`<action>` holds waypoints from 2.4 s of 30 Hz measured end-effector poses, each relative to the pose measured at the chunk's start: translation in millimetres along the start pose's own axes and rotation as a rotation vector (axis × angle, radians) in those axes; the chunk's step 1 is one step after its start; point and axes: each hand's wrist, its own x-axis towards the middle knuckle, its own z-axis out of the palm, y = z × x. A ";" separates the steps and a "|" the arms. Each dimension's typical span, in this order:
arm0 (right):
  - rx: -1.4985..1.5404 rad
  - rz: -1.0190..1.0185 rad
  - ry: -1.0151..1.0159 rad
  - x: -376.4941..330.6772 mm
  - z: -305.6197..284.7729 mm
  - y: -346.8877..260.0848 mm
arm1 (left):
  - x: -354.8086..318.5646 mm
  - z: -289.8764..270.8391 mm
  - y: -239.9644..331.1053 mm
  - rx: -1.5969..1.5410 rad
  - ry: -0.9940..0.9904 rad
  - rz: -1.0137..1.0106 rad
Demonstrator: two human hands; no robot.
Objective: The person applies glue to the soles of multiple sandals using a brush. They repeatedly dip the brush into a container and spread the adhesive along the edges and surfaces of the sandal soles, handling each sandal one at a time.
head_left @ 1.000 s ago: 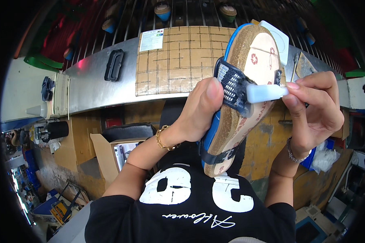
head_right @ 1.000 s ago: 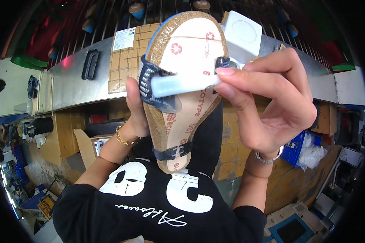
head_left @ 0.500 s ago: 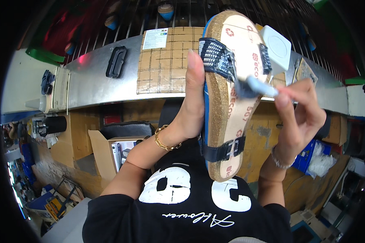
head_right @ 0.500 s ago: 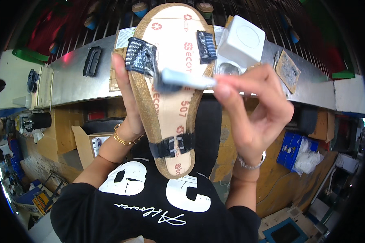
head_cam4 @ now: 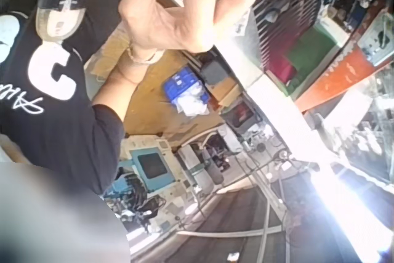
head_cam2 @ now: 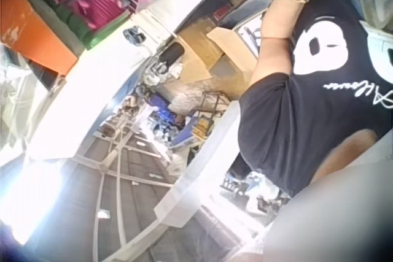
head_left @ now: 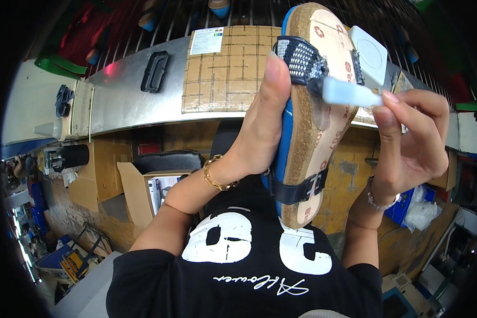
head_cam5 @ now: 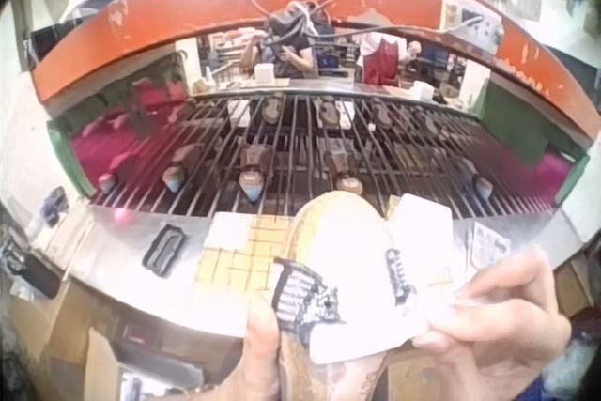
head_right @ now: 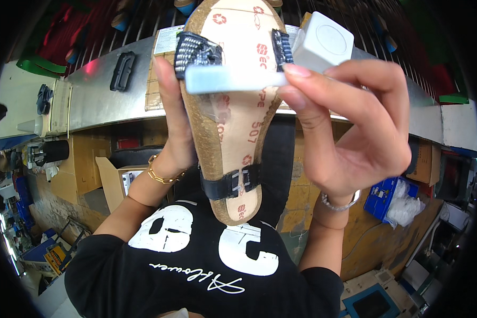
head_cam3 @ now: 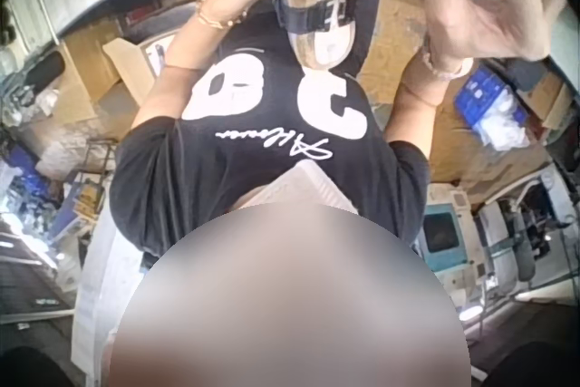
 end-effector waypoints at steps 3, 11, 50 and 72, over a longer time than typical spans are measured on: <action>0.120 -0.008 -0.104 5.3 -5.0 14.0 | 1.0 2.2 1.5 -0.034 -0.024 -0.010; 0.207 -0.023 -0.293 8.8 -13.4 23.8 | 6.3 3.2 2.5 -0.112 -0.045 -0.044; 0.075 0.004 -0.282 -23.5 -13.8 -26.7 | 11.2 -41.9 -23.7 -0.600 0.393 0.206; 0.547 0.046 -0.430 -16.7 -7.1 9.8 | 38.6 -45.6 -15.9 -0.269 0.062 -0.022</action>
